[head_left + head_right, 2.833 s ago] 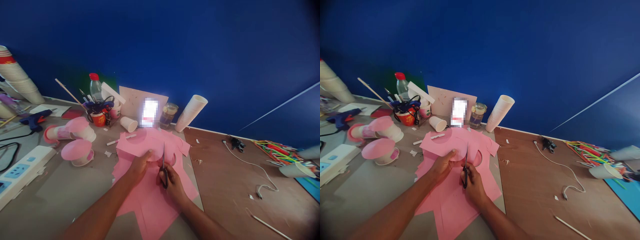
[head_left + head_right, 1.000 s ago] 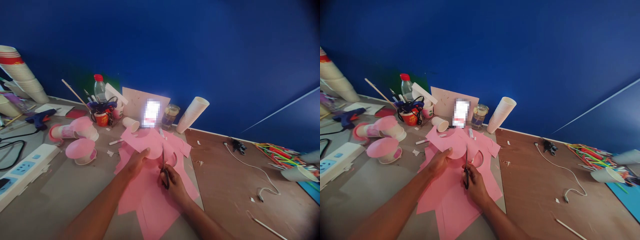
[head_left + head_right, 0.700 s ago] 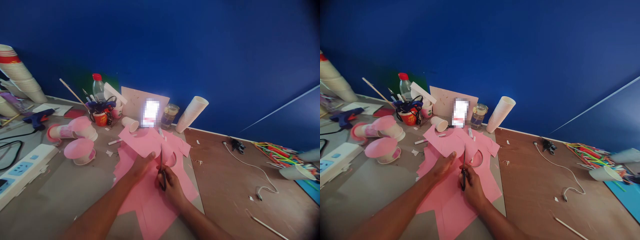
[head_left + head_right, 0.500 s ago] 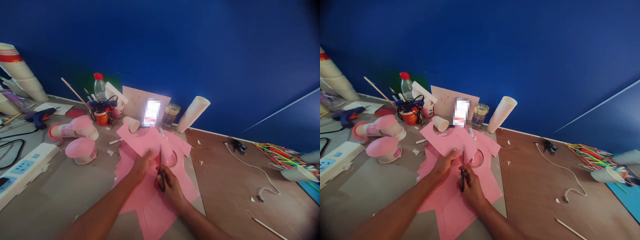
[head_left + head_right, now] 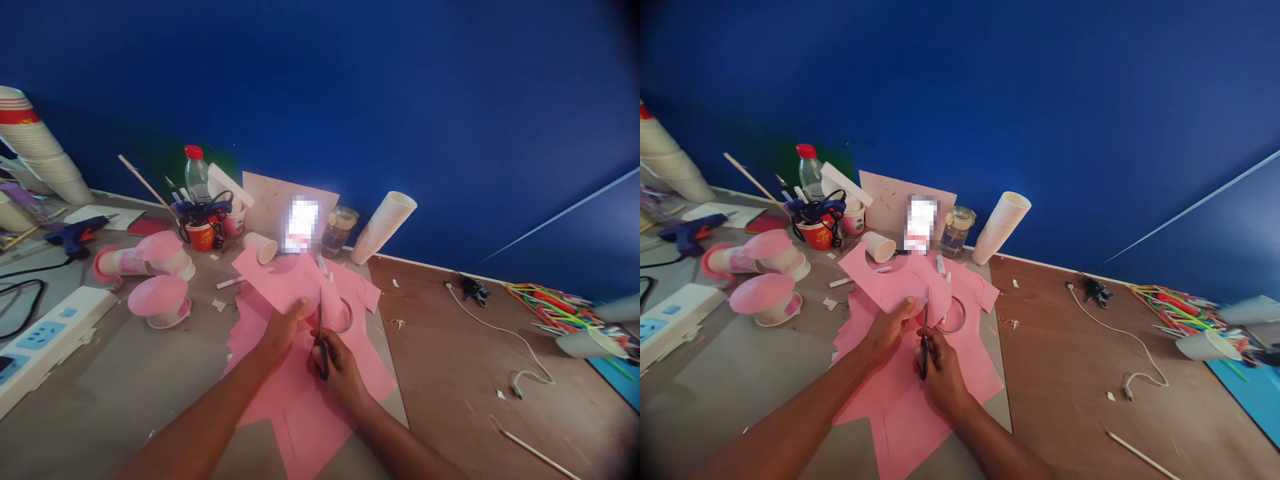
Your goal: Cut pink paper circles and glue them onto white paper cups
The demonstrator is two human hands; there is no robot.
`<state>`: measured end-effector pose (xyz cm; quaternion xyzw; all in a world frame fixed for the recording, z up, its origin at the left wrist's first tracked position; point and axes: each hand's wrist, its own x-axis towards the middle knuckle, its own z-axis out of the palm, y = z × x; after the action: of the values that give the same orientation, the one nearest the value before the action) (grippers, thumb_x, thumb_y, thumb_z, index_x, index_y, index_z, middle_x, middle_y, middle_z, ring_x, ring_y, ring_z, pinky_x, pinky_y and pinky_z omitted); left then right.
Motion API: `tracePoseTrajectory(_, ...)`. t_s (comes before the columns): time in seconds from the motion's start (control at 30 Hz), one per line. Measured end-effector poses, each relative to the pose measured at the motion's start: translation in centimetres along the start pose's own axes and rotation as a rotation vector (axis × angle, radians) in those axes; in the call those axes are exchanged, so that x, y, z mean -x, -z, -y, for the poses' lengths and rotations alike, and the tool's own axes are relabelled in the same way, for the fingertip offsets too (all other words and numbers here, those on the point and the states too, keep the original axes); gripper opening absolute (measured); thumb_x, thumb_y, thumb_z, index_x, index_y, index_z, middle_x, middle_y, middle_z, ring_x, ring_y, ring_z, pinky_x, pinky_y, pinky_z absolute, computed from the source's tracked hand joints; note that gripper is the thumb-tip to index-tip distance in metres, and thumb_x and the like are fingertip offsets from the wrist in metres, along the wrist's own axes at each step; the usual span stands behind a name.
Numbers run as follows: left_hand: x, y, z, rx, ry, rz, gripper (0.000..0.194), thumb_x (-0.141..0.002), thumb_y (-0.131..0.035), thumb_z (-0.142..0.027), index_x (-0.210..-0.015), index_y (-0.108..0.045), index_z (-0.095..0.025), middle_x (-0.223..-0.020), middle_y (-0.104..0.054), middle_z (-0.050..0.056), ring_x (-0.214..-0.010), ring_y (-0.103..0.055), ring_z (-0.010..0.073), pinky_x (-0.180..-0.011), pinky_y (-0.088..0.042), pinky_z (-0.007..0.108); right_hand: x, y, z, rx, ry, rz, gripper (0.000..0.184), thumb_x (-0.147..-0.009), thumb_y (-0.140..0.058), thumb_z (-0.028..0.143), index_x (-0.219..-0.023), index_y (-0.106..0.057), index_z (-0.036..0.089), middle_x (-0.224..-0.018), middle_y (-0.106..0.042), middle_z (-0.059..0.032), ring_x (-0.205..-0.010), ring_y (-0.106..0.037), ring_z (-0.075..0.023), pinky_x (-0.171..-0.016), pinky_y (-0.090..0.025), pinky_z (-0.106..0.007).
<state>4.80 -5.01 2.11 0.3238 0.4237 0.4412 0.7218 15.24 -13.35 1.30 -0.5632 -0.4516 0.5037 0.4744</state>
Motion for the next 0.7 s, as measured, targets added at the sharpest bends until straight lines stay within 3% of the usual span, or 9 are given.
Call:
tracePoseTrajectory(0.13,-0.17,0.2,0.22,-0.012,-0.04,0.012,0.031,-0.069,-0.066,-0.044,-0.076,-0.063,-0.015,-0.082,-0.065,0.005,-0.083,-0.058,0.0189,-0.079,-0.043,0.031,-0.07,0.09,-0.24,-0.01,0.005,0.006,0.027,-0.085,-0.049,0.039,-0.101,-0.046,0.017,-0.058,-0.044,0.0059,-0.05,-0.042,-0.009,-0.044,-0.033,-0.021)
tracePoseTrajectory(0.5,-0.4,0.39,0.43,-0.005,-0.072,0.039,0.032,-0.071,-0.064,-0.044,-0.086,-0.064,-0.015,-0.087,-0.065,0.006,-0.082,-0.059,0.0185,-0.08,-0.043,0.032,-0.11,0.2,-0.09,-0.014,-0.013,-0.014,0.03,-0.081,-0.054,0.043,-0.098,-0.048,0.018,-0.06,-0.043,0.0058,-0.048,-0.043,-0.0088,-0.043,-0.034,-0.022)
tracePoseTrajectory(0.7,-0.49,0.58,0.33,-0.033,0.003,0.004,0.033,-0.068,-0.066,-0.046,-0.082,-0.064,-0.015,-0.096,-0.066,0.008,-0.089,-0.059,0.021,-0.081,-0.043,0.032,-0.01,0.26,0.46,-0.021,-0.022,-0.013,0.028,-0.079,-0.054,0.042,-0.095,-0.05,0.02,-0.06,-0.043,0.0055,-0.048,-0.041,-0.0088,-0.045,-0.036,-0.022)
